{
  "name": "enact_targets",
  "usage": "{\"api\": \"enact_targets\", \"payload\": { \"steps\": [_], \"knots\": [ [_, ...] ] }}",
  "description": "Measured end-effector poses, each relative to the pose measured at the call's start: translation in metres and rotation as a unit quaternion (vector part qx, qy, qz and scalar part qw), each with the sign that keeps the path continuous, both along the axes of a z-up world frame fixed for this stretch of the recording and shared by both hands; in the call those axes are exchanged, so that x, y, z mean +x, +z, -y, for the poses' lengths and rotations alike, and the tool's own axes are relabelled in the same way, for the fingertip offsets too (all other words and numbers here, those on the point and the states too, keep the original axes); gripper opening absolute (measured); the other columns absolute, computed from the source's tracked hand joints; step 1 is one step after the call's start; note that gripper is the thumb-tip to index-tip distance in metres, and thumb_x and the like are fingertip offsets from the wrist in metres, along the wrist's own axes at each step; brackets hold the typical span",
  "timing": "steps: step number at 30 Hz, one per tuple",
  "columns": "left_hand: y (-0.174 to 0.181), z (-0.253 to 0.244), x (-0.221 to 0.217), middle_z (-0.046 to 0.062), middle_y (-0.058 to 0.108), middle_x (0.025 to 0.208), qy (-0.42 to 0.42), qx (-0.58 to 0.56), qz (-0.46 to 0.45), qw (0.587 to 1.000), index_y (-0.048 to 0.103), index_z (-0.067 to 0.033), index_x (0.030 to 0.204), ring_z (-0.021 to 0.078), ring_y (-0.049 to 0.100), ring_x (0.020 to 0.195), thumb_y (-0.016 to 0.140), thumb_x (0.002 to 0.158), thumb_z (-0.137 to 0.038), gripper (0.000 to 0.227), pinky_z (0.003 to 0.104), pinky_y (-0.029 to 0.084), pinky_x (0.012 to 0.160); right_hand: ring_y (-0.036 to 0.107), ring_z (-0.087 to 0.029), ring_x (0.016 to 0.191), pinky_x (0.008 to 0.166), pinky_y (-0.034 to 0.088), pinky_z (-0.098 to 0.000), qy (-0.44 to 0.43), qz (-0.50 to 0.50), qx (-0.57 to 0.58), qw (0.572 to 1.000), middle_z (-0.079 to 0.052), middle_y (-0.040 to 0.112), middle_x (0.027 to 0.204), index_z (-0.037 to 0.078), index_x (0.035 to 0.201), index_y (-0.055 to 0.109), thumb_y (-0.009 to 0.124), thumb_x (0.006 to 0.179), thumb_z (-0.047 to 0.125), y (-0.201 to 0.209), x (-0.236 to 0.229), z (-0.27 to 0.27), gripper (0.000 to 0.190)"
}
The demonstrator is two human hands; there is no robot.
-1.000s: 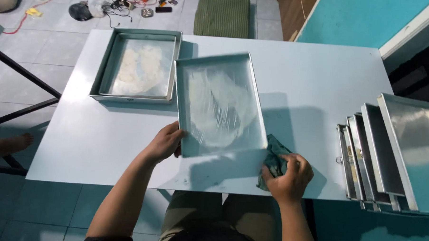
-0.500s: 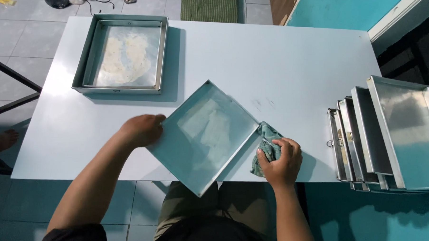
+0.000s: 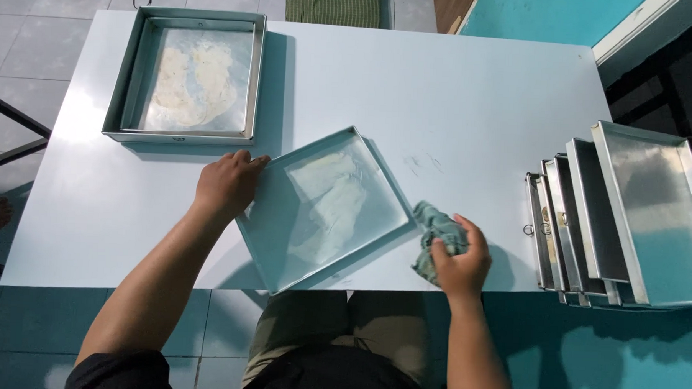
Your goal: The person wipes the inside and outside surfaces of a metal tray with a cloth. They flip the tray over to clean both sides, then place it aside and pick up another tray to continue wiping.
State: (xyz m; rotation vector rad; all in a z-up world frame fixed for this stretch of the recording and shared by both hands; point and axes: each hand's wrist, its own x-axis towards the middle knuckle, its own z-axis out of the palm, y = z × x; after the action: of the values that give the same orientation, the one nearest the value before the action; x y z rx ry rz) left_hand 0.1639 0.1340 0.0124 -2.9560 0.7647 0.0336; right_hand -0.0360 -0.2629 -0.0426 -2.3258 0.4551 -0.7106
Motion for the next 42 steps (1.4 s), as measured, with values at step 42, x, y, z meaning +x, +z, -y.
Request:
{"api": "enact_targets", "payload": {
  "steps": [42],
  "knots": [
    [-0.058,0.013,-0.146,0.001,0.069,0.085,-0.188,-0.222,-0.061,0.955,0.071,-0.0226,0.09,0.0211,0.067,0.084,0.071,0.092,-0.039,0.017,0.037,0.051,0.076,0.072,-0.034,0.098,0.084,0.058,-0.0445,0.269,-0.371,-0.279,0.844,-0.013,0.075,0.11,0.014,0.12,0.075,0.053,0.094,0.032,0.095,0.017,-0.085,0.038]
  ]
}}
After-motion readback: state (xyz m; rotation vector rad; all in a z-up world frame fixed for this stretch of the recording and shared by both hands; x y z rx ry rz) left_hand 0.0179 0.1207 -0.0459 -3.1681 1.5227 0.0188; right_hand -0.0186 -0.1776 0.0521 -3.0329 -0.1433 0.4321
